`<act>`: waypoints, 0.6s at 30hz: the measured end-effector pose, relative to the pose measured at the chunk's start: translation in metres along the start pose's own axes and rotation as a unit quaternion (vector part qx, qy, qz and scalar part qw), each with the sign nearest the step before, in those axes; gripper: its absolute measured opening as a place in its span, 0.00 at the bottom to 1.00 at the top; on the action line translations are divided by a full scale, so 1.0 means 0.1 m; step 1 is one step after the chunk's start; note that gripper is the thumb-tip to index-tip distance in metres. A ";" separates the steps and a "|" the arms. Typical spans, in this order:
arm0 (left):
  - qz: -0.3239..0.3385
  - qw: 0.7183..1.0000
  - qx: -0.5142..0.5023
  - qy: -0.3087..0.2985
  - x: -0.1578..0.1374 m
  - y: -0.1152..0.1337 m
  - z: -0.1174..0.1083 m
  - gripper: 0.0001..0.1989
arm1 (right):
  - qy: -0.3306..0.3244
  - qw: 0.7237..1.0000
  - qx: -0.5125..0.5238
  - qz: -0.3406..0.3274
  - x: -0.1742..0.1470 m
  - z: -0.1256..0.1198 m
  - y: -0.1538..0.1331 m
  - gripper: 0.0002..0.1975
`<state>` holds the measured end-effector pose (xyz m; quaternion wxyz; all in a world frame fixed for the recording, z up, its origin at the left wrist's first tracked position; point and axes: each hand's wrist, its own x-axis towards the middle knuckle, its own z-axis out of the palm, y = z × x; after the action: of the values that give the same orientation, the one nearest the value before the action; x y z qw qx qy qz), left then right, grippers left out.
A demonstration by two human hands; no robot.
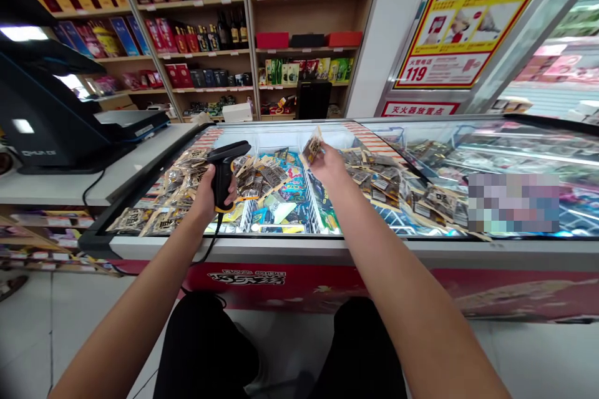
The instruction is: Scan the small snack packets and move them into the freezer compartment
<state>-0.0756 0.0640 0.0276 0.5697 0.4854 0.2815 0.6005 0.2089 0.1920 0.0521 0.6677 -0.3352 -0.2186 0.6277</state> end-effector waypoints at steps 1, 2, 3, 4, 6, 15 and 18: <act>0.002 1.000 0.001 -0.004 0.00 -0.01 -0.01 0.30 | -0.004 0.999 0.027 0.040 -0.03 0.03 0.08 0.13; 0.005 1.000 0.004 -0.008 0.00 -0.01 -0.01 0.30 | -0.017 0.996 0.050 0.068 -0.07 0.06 0.16 0.17; 0.010 1.000 0.007 -0.011 0.00 -0.01 -0.01 0.30 | -0.038 0.993 0.072 0.084 -0.12 0.08 0.24 0.22; 0.013 1.000 0.010 -0.014 0.00 -0.01 -0.01 0.29 | -0.069 0.990 0.084 0.091 -0.18 0.09 0.30 0.26; 0.014 1.000 0.014 -0.020 0.00 -0.01 -0.01 0.29 | -0.123 0.985 0.083 0.086 -0.31 0.14 0.39 0.29; -0.037 0.994 0.040 -0.095 -0.06 0.01 0.02 0.30 | -0.192 0.981 -0.031 0.025 -0.52 0.23 0.35 0.12; -0.049 0.992 0.056 -0.104 -0.06 -0.01 0.01 0.31 | -0.214 0.975 -0.060 0.001 -0.50 0.20 0.36 0.20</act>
<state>-0.0745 0.0583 0.0258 0.5964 0.5621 0.2771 0.5015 0.1642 0.1456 0.0464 0.5838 -0.2326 -0.3933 0.6712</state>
